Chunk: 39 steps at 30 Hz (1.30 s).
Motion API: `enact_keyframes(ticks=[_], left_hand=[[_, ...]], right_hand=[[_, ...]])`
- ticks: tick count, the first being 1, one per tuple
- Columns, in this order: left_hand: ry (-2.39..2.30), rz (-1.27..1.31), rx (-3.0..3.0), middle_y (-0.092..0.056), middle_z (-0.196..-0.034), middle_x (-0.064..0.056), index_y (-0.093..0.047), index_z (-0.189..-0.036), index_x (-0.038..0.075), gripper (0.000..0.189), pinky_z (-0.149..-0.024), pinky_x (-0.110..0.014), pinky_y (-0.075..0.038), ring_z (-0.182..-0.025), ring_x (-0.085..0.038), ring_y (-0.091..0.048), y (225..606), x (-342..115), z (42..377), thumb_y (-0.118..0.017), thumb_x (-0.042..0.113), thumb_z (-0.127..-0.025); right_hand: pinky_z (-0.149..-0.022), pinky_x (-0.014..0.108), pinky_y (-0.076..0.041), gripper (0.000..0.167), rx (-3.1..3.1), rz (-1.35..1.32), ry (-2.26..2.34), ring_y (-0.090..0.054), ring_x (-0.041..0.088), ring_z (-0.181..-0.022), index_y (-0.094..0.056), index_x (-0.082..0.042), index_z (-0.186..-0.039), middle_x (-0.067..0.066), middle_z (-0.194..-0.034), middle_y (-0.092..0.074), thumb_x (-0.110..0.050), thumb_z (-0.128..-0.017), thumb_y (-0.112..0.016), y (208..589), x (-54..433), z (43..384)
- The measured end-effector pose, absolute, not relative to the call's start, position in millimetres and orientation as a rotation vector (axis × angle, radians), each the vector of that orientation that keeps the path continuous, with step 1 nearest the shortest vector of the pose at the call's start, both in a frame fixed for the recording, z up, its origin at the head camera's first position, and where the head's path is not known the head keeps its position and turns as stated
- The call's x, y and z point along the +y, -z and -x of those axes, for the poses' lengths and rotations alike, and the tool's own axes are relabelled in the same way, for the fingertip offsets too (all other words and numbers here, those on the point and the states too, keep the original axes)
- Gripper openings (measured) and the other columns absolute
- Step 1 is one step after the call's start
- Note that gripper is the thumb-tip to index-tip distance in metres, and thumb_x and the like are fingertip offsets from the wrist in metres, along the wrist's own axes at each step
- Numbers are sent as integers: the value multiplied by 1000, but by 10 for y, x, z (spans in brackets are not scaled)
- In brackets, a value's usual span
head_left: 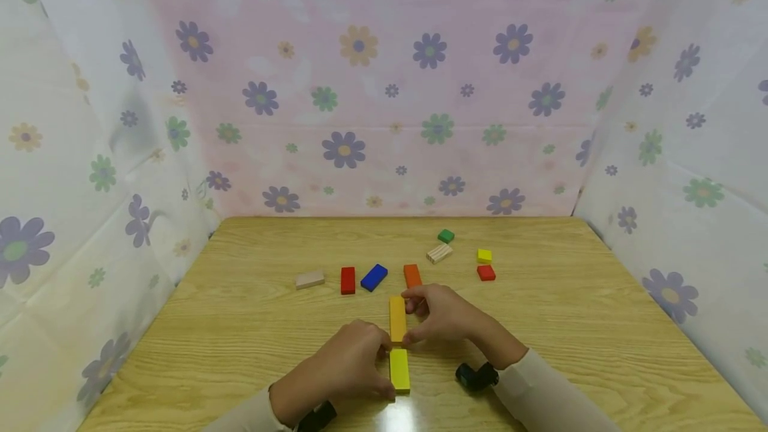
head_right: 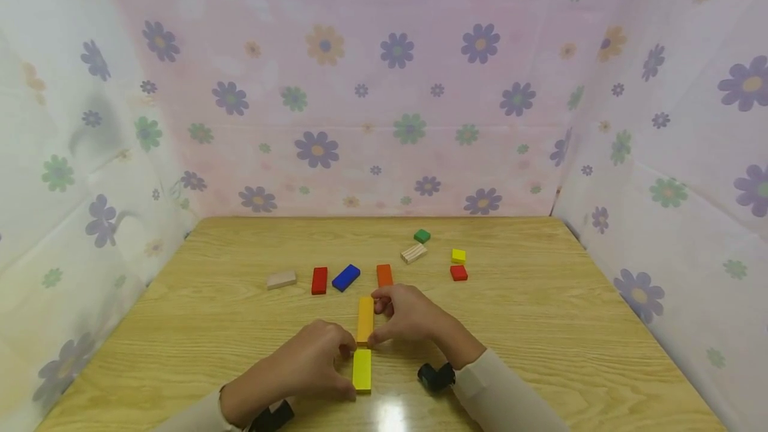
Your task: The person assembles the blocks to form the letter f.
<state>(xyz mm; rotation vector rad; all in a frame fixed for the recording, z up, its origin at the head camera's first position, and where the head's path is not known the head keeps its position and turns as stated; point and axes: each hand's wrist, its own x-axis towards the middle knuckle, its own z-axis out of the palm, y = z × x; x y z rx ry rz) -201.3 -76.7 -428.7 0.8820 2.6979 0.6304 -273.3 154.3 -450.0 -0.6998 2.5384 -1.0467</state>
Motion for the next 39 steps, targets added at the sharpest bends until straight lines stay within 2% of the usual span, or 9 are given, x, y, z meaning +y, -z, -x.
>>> enact_keyframes(ticks=[11, 20, 29, 39], left_hand=[[-614, -858, 2703, -58, -72, 12, -77, -94, 14, 48, -58, -20, -40, -64, -3, -42, 4257, -762, 2001, -99, 43, -63], [-604, -839, 2703, -57, -72, 13, -77, -95, 14, 48, -57, -20, -40, -63, -3, -43, 4267, -760, 2004, -98, 43, -64], [-611, -794, 2691, -50, -69, 13, -76, -93, 15, 45, -57, -22, -36, -63, -5, -41, 4275, -750, 2029, -98, 43, -65], [-610, -808, 2703, -52, -69, 14, -77, -93, 14, 45, -56, -22, -35, -62, -4, -41, 4289, -746, 2028, -98, 43, -65]], right_hand=[[-82, 29, -52, 78, 2532, 685, 1039, -59, 16, -94, -62, -4, -137, -3, -105, -66, -32, -73, -96, 4504, 1549, 2738], [-82, 28, -52, 79, 2541, 698, 1023, -59, 16, -94, -62, -4, -137, -4, -105, -66, -33, -72, -96, 4509, 1545, 2731], [-84, 29, -52, 77, 2551, 687, 1013, -59, 15, -95, -63, -5, -135, -5, -106, -66, -33, -71, -97, 4498, 1544, 2736], [-83, 28, -52, 77, 2545, 696, 1027, -59, 16, -96, -63, -5, -135, -3, -106, -66, -32, -72, -96, 4488, 1550, 2725]])
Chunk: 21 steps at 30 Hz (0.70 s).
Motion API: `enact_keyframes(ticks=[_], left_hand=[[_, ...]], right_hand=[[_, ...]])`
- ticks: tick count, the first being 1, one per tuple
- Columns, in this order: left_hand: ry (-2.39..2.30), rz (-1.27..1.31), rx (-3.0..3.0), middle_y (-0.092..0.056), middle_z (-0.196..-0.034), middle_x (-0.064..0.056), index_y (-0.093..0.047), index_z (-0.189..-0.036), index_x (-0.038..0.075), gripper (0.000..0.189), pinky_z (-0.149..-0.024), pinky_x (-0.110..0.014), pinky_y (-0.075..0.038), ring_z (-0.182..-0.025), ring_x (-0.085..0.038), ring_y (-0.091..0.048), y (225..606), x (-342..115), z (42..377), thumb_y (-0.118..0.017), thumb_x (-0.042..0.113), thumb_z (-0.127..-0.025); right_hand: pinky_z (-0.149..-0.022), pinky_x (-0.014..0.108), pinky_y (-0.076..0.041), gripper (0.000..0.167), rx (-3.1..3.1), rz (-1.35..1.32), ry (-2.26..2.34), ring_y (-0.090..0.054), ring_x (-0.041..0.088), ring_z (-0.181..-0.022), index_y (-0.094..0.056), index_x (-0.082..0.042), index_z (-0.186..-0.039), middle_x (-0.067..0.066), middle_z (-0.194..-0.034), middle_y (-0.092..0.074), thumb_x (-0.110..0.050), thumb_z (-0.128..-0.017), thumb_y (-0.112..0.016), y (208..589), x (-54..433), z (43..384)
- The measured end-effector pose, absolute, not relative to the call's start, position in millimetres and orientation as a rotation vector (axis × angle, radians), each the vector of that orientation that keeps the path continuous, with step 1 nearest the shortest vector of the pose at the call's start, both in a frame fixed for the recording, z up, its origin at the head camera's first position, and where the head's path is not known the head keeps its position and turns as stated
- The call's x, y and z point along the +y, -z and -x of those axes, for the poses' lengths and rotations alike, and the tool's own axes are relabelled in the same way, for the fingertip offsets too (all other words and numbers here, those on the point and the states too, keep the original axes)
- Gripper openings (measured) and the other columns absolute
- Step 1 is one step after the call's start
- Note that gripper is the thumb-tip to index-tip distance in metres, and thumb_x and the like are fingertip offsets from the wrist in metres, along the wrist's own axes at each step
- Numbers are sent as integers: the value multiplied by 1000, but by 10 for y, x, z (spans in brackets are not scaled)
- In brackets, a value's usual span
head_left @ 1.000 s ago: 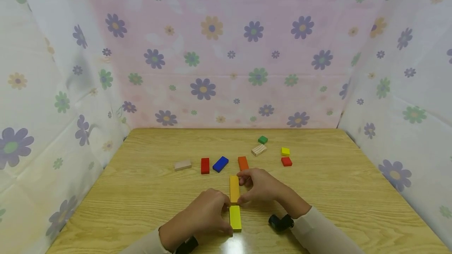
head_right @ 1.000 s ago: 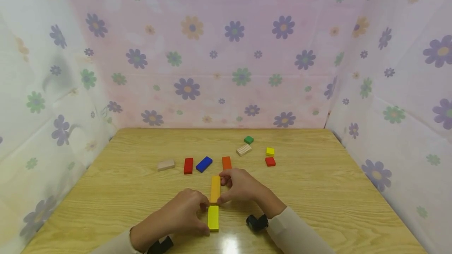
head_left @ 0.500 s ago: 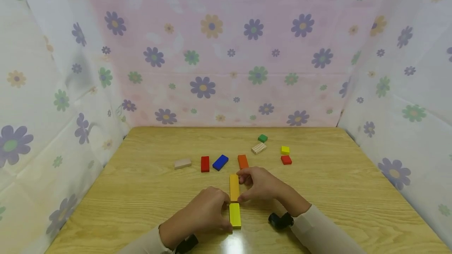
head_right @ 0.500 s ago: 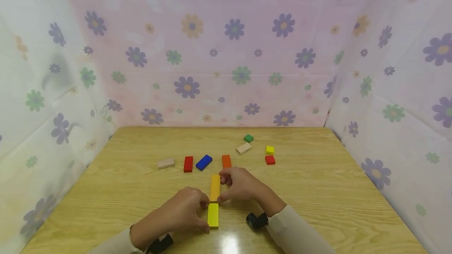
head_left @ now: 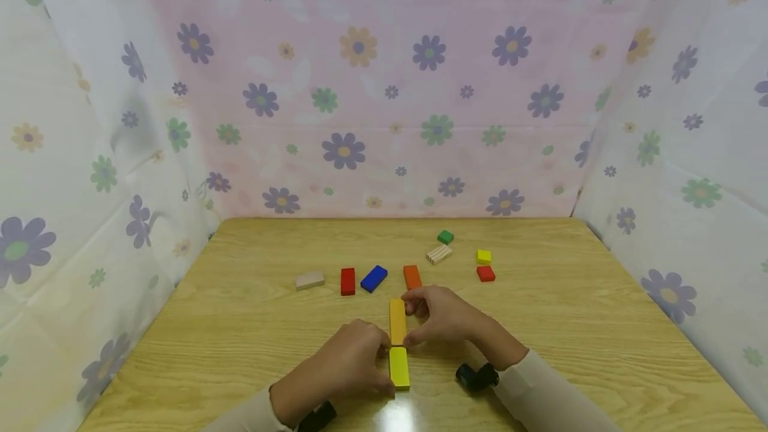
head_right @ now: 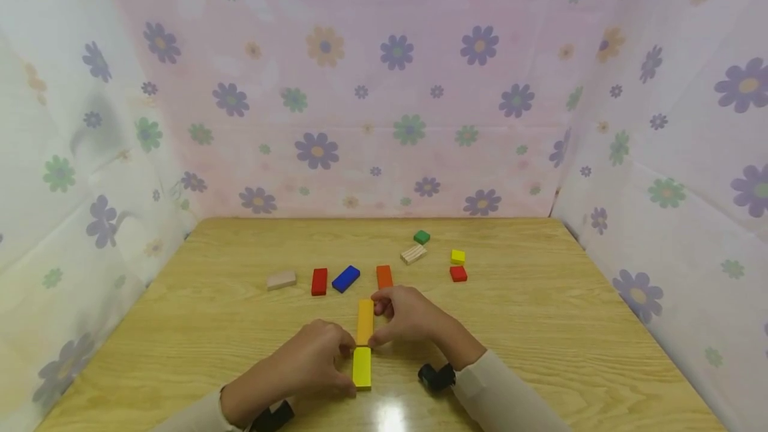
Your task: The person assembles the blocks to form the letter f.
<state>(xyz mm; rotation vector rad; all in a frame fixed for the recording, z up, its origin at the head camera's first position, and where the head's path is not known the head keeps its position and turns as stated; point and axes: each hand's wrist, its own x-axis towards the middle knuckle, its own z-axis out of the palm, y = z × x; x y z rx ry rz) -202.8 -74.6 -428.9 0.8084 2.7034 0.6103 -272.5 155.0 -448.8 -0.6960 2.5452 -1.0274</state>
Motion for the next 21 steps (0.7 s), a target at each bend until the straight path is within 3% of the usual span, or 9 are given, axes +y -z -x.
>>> enact_keyframes(ticks=[9, 21], left_hand=[[-623, -836, 2713, -33, -64, 12, -67, -78, 18, 40, -52, -23, -26, -57, -5, -32, 4298, -741, 2013, -98, 42, -66], [-600, -807, 2722, -41, -64, 13, -71, -82, 18, 39, -54, -23, -29, -59, -5, -36, 4288, -726, 1998, -97, 43, -66]], right_hand=[[-84, 30, -52, 77, 2562, 698, 1005, -59, 15, -95, -63, -6, -135, -5, -106, -66, -35, -71, -96, 4503, 1549, 2735], [-82, 28, -52, 75, 2540, 693, 1030, -58, 16, -93, -64, -6, -133, -3, -104, -66, -34, -72, -96, 4500, 1546, 2725]])
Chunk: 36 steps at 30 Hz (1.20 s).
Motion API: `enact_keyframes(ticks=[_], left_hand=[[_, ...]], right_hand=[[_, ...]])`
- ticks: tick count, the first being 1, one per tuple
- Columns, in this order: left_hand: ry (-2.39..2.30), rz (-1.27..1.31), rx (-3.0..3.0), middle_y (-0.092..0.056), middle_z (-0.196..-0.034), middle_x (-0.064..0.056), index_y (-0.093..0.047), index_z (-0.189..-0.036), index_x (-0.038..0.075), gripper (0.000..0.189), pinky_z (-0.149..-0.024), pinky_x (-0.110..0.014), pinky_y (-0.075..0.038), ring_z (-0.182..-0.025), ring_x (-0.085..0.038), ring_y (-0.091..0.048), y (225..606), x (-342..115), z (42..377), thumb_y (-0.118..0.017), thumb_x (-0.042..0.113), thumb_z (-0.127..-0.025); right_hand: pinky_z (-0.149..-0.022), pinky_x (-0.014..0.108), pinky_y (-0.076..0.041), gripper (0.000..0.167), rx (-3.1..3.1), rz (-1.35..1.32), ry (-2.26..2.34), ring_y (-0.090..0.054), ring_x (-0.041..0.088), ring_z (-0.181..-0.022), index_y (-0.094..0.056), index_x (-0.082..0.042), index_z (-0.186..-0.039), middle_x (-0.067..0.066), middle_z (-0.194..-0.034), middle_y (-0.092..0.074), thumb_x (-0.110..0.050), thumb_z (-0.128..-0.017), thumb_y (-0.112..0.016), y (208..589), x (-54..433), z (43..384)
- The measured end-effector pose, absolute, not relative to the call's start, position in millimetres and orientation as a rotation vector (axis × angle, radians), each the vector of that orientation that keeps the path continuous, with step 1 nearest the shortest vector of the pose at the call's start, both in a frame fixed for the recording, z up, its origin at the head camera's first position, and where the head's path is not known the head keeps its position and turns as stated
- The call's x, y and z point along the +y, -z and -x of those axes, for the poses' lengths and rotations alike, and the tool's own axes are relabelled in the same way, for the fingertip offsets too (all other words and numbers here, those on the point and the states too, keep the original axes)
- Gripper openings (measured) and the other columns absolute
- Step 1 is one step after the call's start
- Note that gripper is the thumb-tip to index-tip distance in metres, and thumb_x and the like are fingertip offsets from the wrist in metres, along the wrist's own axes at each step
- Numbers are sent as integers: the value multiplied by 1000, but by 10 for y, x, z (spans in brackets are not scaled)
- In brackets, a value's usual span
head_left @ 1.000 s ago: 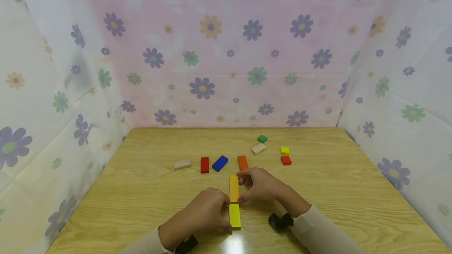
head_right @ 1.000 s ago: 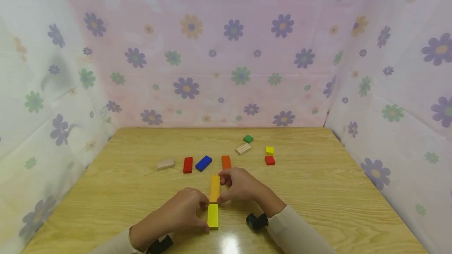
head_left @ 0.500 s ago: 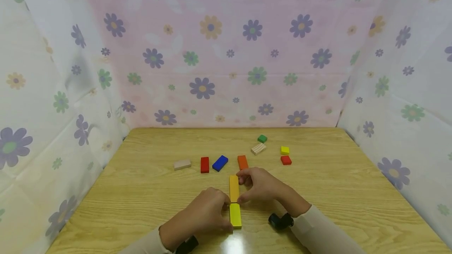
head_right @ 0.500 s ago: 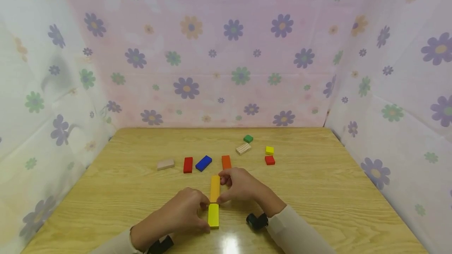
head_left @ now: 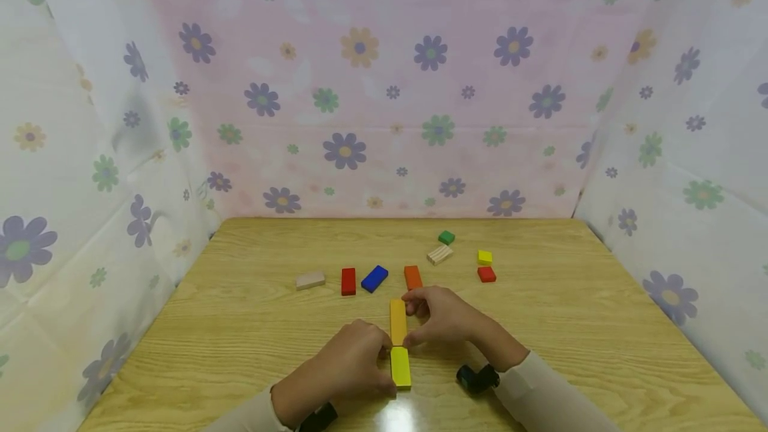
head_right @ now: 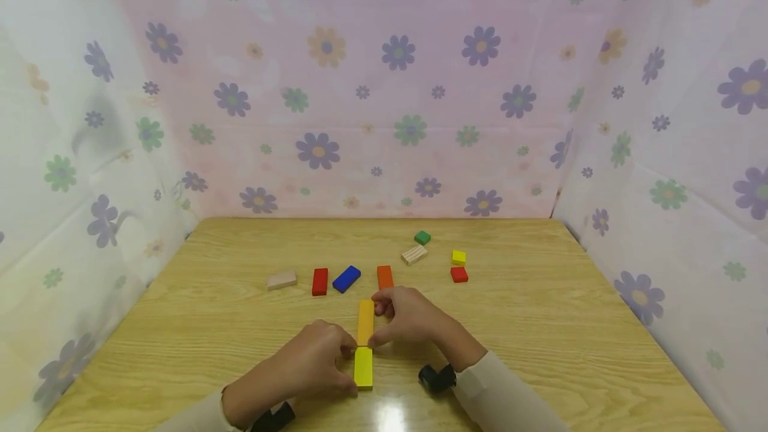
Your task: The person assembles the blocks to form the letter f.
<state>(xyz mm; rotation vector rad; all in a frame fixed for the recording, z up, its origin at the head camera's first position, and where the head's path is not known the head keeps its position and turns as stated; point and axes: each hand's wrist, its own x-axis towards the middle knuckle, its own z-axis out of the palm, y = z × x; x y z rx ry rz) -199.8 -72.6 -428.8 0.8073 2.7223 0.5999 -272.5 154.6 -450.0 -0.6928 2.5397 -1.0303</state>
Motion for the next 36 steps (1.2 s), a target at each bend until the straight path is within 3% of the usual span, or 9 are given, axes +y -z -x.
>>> enact_keyframes(ticks=[36], left_hand=[[-580, -865, 2764, -32, -59, 12, -63, -69, 18, 42, -51, -23, -25, -53, -5, -30, 4293, -710, 1962, -96, 43, -67]], right_hand=[[-79, 26, -51, 73, 2537, 682, 1062, -58, 17, -92, -65, -6, -132, -3, -103, -66, -33, -72, -96, 4506, 1533, 2713]])
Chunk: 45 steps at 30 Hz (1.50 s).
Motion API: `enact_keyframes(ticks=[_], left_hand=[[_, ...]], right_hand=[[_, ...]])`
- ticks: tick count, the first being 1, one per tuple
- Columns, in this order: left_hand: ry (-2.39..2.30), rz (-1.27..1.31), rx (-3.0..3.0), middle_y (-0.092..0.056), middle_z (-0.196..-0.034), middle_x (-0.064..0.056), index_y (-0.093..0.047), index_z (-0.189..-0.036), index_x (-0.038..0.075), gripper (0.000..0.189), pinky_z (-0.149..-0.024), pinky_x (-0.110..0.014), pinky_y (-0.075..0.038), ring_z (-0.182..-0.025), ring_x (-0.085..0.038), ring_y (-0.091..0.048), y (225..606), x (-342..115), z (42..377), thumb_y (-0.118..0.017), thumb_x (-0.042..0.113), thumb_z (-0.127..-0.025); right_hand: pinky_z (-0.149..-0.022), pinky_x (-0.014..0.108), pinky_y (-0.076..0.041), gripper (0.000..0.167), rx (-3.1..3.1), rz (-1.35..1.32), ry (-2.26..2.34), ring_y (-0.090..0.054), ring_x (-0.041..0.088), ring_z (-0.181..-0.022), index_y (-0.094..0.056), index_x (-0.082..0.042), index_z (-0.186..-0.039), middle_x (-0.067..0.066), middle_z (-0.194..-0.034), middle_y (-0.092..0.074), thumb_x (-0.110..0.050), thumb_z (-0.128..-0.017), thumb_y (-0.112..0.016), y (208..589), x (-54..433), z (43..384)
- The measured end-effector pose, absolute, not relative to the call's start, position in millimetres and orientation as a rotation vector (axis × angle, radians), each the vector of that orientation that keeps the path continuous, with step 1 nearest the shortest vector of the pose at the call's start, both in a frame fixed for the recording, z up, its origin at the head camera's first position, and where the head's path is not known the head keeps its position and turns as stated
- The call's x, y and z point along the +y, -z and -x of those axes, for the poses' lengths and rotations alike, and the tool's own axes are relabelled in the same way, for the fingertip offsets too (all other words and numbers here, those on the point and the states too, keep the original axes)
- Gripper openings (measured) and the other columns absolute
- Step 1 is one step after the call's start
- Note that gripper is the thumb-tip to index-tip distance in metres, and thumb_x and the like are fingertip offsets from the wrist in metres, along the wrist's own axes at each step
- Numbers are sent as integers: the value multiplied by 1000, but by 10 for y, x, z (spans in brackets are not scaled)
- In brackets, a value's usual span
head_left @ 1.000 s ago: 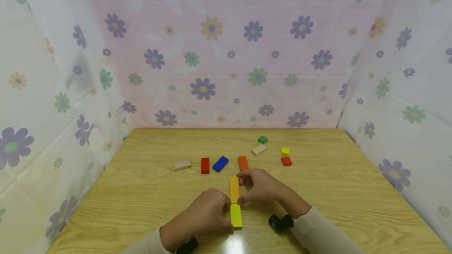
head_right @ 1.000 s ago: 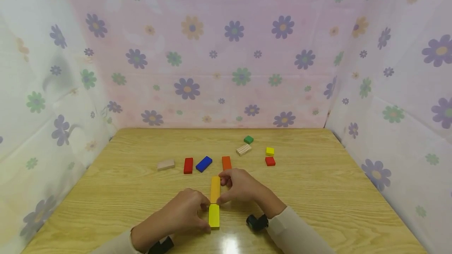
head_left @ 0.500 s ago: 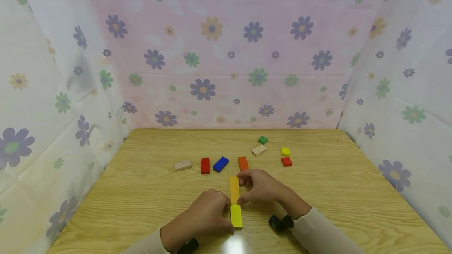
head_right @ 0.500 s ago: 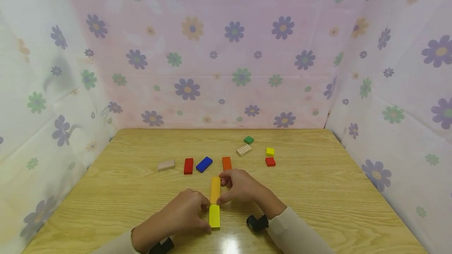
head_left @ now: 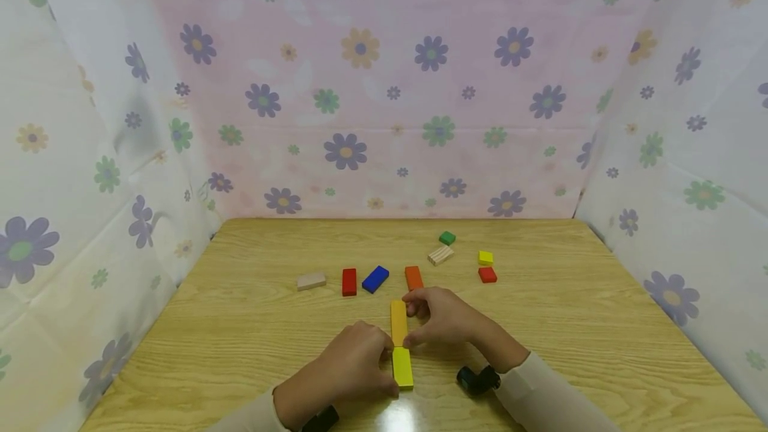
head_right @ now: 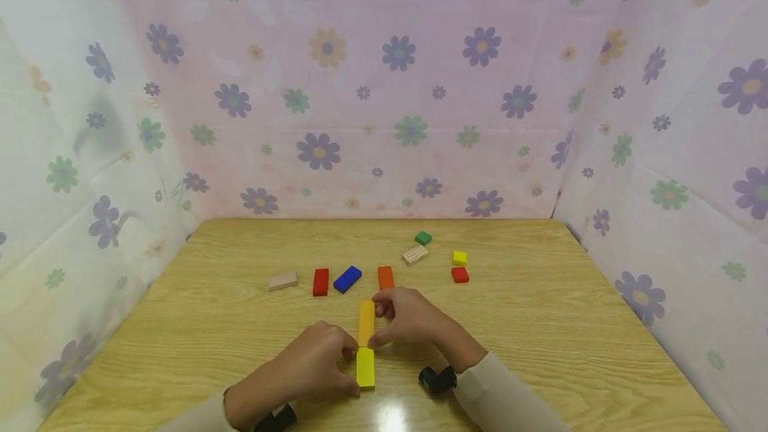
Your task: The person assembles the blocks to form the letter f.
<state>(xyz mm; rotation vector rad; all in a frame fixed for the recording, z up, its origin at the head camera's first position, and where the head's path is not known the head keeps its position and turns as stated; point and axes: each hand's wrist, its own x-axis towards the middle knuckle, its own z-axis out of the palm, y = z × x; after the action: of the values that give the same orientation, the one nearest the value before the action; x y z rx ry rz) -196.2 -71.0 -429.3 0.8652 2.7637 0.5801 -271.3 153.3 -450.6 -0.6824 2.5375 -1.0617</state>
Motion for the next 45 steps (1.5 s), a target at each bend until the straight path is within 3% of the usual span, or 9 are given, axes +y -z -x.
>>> enact_keyframes(ticks=[14, 36, 45], left_hand=[[-545, -881, 2779, -30, -59, 12, -57, -65, 20, 45, -50, -23, -24, -53, -5, -28, 4278, -710, 1969, -96, 44, -67], [-531, -874, 2778, -32, -60, 12, -63, -69, 20, 40, -52, -23, -26, -55, -5, -31, 4296, -707, 1975, -95, 45, -69], [-501, -883, 2791, -31, -60, 12, -58, -65, 20, 45, -51, -23, -25, -54, -5, -29, 4294, -701, 1965, -94, 45, -71]], right_hand=[[-79, 28, -50, 74, 2545, 679, 1056, -58, 17, -91, -64, -5, -132, -2, -103, -65, -33, -72, -96, 4482, 1520, 2721], [-89, 34, -52, 73, 2528, 676, 1052, -60, 16, -96, -63, -7, -134, -3, -106, -66, -34, -74, -95, 4491, 1521, 2710], [-92, 35, -53, 77, 2539, 686, 1036, -60, 14, -98, -62, -6, -136, -5, -108, -66, -34, -73, -95, 4505, 1525, 2705]])
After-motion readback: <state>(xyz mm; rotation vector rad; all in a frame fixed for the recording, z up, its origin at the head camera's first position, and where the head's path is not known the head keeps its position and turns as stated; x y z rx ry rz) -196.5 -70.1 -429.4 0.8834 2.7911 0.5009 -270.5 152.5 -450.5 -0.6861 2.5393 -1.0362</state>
